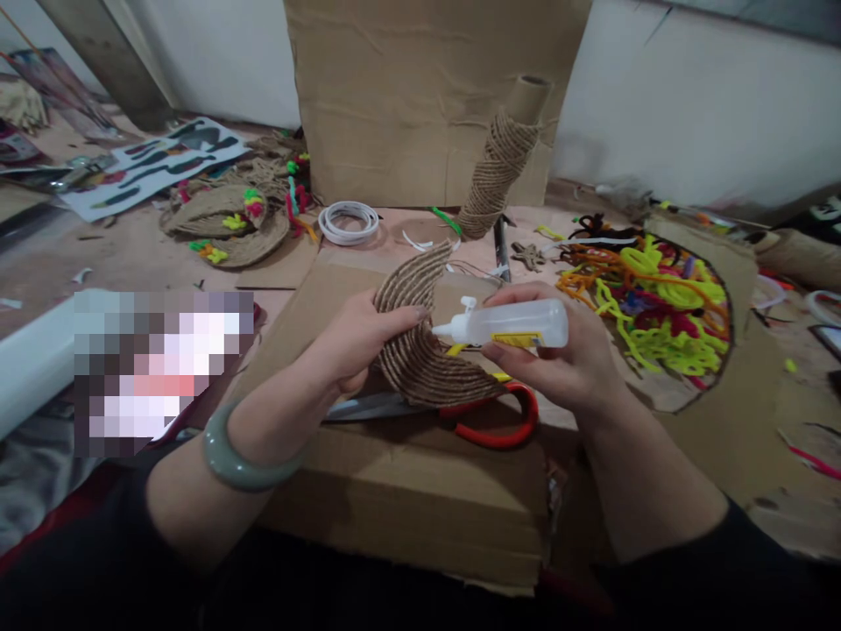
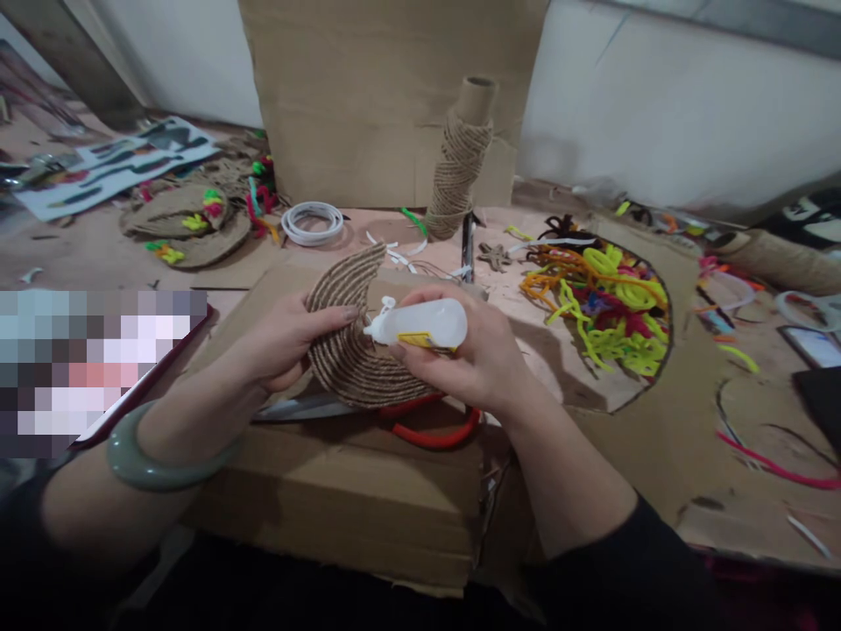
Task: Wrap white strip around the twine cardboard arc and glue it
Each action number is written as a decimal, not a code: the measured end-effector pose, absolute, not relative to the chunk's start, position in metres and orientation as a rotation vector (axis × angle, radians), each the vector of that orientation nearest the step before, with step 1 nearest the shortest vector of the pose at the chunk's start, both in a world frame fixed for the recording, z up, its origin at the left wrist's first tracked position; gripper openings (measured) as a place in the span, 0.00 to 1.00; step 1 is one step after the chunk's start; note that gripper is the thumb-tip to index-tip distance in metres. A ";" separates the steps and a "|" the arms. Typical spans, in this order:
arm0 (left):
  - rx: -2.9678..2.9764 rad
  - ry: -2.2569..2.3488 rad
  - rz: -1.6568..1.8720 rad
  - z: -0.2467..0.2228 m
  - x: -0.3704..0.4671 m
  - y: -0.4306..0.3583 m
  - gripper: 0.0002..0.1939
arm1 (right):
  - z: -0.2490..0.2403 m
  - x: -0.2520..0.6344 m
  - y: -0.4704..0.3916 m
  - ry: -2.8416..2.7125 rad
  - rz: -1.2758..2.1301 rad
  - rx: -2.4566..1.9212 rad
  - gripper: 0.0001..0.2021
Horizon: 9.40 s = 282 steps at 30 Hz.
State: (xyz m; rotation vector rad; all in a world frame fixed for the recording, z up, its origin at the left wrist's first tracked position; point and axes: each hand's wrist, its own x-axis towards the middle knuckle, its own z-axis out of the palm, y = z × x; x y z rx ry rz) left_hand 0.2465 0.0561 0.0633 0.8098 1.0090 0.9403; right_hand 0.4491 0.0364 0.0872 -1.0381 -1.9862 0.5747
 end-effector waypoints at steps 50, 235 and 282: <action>0.789 0.996 0.911 0.068 0.247 0.054 0.17 | 0.085 0.445 0.037 -1.856 0.535 -1.105 0.12; 0.775 0.937 0.972 0.061 0.243 0.056 0.24 | 0.066 0.442 0.044 -1.558 0.584 -1.002 0.12; 0.750 0.956 0.979 0.061 0.244 0.058 0.20 | 0.064 0.440 0.049 -1.567 0.763 -0.962 0.21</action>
